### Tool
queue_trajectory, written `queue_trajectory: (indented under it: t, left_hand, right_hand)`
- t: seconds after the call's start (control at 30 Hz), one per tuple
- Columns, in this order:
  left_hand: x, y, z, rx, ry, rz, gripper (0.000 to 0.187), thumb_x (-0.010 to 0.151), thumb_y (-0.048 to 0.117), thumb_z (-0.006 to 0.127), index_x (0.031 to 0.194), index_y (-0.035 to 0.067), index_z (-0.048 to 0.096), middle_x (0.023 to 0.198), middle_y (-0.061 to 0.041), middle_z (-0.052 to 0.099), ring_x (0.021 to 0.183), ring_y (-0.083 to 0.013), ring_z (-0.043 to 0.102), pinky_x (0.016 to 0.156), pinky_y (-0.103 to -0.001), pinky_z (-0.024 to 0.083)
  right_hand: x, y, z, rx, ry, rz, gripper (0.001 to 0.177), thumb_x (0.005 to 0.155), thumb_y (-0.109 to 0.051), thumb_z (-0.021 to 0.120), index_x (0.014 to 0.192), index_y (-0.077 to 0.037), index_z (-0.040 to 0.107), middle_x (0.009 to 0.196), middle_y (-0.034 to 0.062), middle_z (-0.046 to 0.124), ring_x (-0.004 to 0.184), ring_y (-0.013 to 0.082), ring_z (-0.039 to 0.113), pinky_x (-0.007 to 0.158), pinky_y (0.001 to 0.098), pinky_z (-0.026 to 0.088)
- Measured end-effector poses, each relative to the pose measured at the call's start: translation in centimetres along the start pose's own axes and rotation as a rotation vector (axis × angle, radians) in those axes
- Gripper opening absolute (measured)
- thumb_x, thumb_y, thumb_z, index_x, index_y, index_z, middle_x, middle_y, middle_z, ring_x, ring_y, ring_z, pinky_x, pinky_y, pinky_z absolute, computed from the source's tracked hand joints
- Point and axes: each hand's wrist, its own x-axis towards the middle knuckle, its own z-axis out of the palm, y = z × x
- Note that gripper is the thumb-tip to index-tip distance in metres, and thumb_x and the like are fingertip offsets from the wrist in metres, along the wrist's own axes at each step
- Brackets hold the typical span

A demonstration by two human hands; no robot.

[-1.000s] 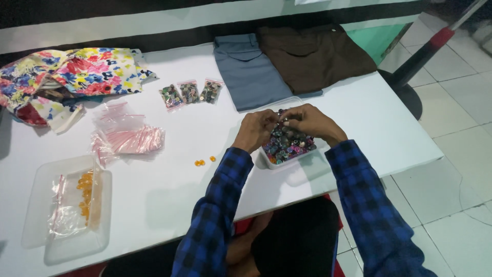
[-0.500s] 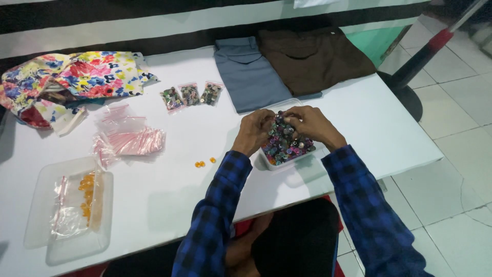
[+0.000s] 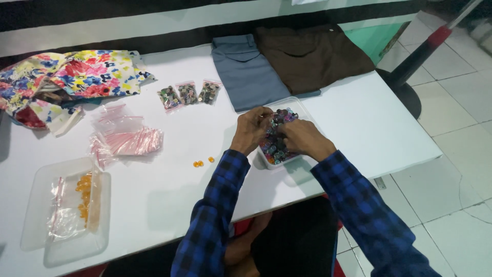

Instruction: Sorting small colorful buttons from a tray into plastic bags

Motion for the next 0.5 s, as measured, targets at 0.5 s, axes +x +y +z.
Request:
queue_trajectory:
  t: [0.5]
  left_hand:
    - [0.0,-0.4,0.1,0.007,0.025,-0.026,0.025,0.090,0.000,0.065,0.112,0.010,0.072,0.096,-0.012,0.074,0.085,-0.0276,0.076,0.079,-0.038,0.061]
  right_hand:
    - [-0.9,-0.4,0.1,0.502,0.213,-0.326,0.029,0.087,-0.012,0.056,0.111,-0.009,0.072,0.100,0.0256,0.072,0.104,0.0492,0.065,0.088,0.0597,0.052]
